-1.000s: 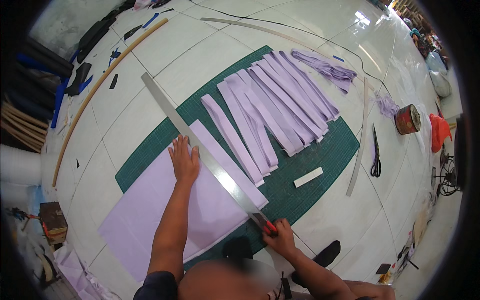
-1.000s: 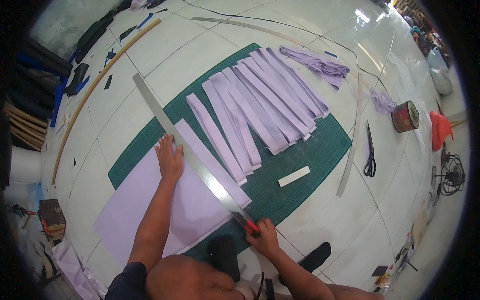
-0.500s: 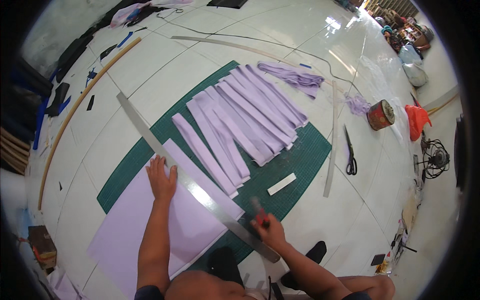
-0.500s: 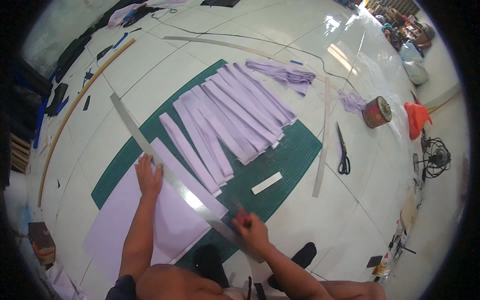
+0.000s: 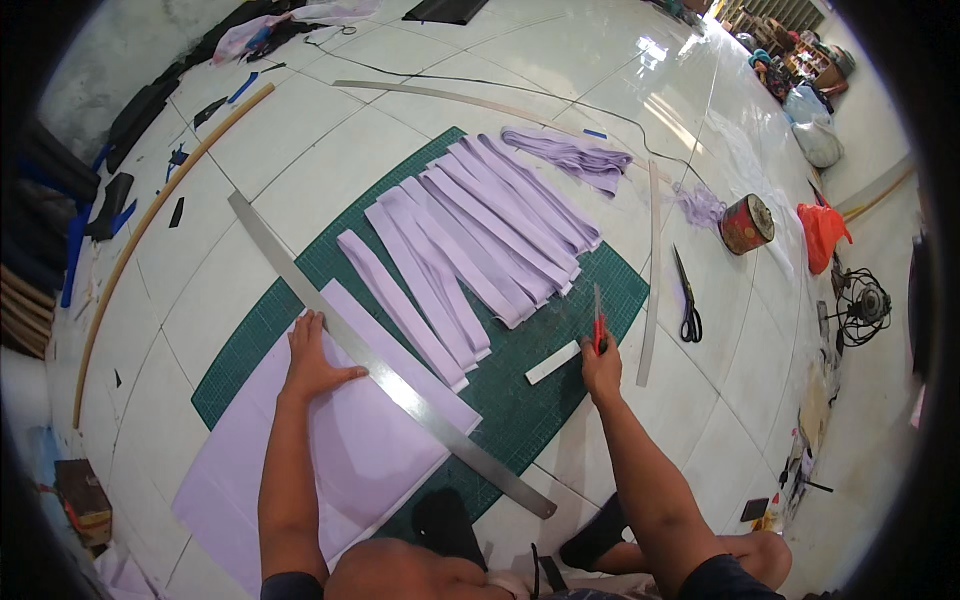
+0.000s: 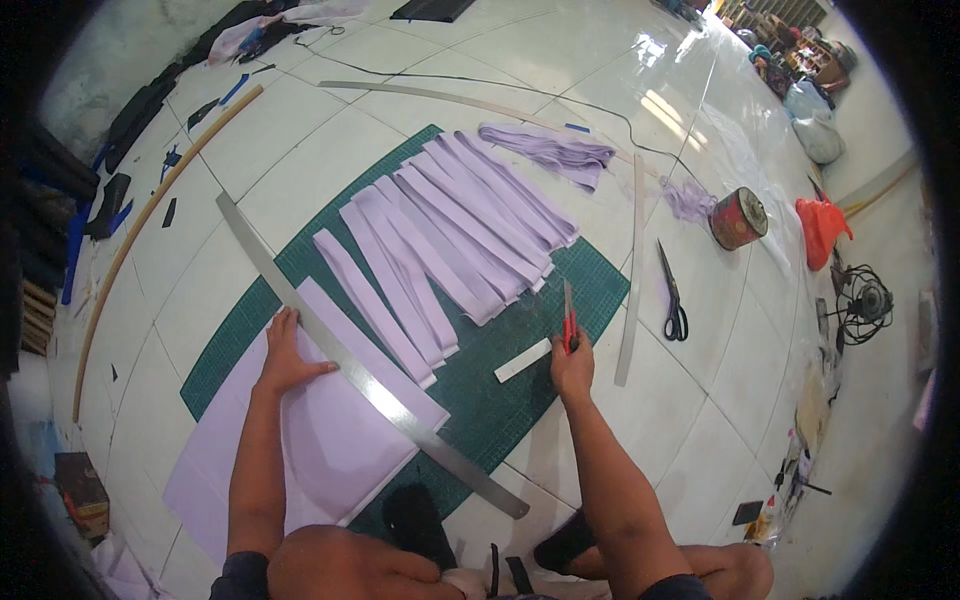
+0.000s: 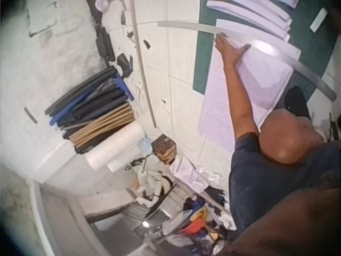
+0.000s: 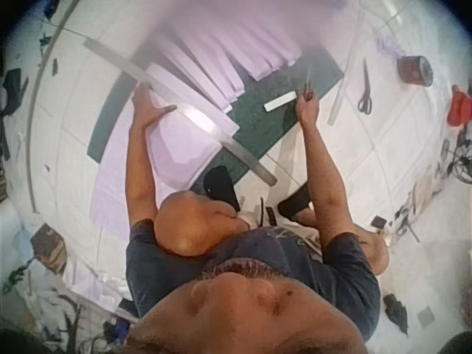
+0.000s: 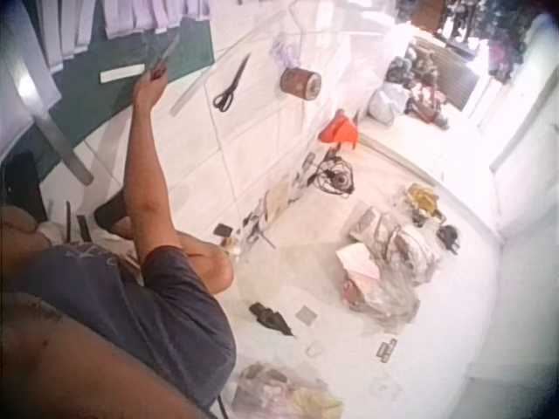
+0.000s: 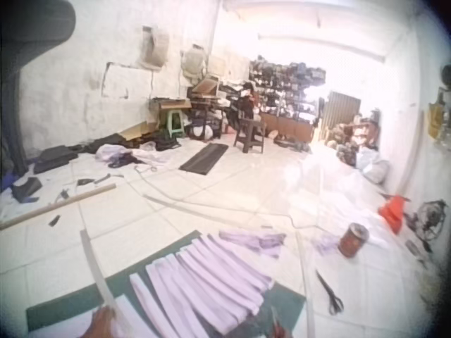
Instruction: The person measures and marks a sheet of lavender fabric on a cutting mat using a metal ruler and a piece of chalk. They then use a utility knife to cut the fabric into long strips, aligning the ruler for each cut and moving the cut pieces aside.
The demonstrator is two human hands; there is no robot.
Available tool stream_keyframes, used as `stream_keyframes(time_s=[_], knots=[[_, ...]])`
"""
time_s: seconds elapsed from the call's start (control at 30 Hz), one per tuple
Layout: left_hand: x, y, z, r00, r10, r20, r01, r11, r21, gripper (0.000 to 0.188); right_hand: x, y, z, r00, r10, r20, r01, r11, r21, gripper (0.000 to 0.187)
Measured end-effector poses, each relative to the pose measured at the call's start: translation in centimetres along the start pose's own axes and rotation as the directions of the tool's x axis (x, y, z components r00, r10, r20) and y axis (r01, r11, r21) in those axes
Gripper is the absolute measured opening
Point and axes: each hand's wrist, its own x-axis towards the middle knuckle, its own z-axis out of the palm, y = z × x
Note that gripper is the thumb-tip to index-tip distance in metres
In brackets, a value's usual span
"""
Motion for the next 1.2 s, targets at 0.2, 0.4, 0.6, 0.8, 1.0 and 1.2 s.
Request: stream_keyframes(time_s=[0.2, 0.4, 0.6, 0.8, 1.0, 1.2], knots=[[-0.6, -0.4, -0.2, 1.0, -0.006, -0.016, 0.007, 0.999, 0.039, 0.132, -1.5, -1.3, 1.2, 0.998, -0.025, 0.049, 0.032, 0.99, -0.135, 0.066], [-0.1, -0.9, 0.7, 0.998, 0.004, -0.066, 0.001, 0.997, 0.082, 0.132, -0.1, 0.2, 1.1, 0.982, -0.141, 0.123, 0.163, 0.967, -0.195, 0.055], [-0.3, 0.1, 0.4, 0.998, -0.056, -0.003, 0.056, 0.992, 0.108, 0.132, -2.8, -0.8, 0.4, 0.986, -0.079, 0.149, 0.109, 0.973, -0.202, 0.055], [0.0, 0.4, 0.3, 0.999, -0.047, -0.017, 0.049, 0.996, 0.08, 0.132, -4.3, -1.6, 0.5, 0.98, -0.125, 0.153, 0.149, 0.976, -0.158, 0.054], [0.0, 0.7, 0.5, 0.998, -0.049, -0.04, 0.054, 0.989, 0.135, 0.131, -6.8, -3.7, 0.7, 0.924, -0.001, 0.383, -0.147, 0.922, 0.357, 0.047], [0.4, 1.1, 0.4, 0.998, -0.063, -0.027, 0.066, 0.99, 0.121, 0.131, -9.5, -4.3, 3.1, 0.852, -0.025, 0.523, -0.195, 0.912, 0.361, 0.044]])
